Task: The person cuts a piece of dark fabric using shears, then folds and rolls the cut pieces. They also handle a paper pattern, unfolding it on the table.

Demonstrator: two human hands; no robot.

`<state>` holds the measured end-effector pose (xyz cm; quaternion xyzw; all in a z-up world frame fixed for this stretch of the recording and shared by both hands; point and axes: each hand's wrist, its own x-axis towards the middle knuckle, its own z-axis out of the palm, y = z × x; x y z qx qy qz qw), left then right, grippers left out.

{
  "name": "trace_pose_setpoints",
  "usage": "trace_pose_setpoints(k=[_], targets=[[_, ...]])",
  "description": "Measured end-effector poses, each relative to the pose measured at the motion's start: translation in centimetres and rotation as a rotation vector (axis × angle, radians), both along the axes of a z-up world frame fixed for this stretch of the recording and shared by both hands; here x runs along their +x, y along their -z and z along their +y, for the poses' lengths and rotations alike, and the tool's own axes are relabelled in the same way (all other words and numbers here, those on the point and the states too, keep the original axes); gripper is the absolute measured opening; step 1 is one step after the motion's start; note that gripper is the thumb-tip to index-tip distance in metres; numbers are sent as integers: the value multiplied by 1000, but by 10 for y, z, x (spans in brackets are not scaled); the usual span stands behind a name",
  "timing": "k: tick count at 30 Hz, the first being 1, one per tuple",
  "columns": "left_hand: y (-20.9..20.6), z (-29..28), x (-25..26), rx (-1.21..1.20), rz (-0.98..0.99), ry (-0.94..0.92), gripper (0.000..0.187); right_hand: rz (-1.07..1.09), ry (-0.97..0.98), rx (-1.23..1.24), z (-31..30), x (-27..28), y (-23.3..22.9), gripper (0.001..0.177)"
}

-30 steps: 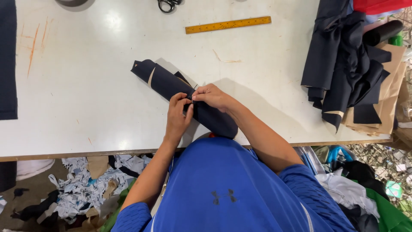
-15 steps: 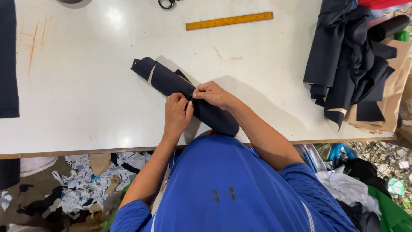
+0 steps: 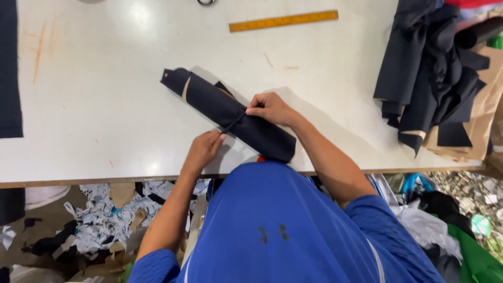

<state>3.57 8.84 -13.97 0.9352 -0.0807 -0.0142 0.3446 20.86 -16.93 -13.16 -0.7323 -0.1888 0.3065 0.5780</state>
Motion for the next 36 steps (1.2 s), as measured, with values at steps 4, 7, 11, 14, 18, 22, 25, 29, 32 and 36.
trace_pose_setpoints(k=[4,7,11,14,18,22,25,29,32,36], targets=[[0,11,5,-51,84,-42,43,-26,48,13,-4,1,-2,17],[-11,15,-1,-236,298,-116,41,-82,2,-108,-19,-20,-46,32],[-2,11,17,-463,405,-359,42,-253,-227,-503,-1,-47,-57,109],[-46,-19,31,-654,424,-544,49,-326,-153,-442,5,-54,-44,99],[-49,-31,54,-1078,305,-662,70,-295,-88,-135,-18,-65,-123,73],[-137,-78,63,-1260,114,-550,54,-325,33,-12,-40,-81,-146,60],[-128,-84,78,-1269,40,-554,52,-186,56,-17,-64,-90,-150,107],[-129,-127,123,-1277,166,-399,70,-149,261,-59,-105,-98,-159,92],[-100,-154,184,-1208,148,-221,61,-193,465,-104,-141,-81,-156,87],[-45,-193,209,-758,113,-85,60,-432,636,-515,-212,-55,-108,100]])
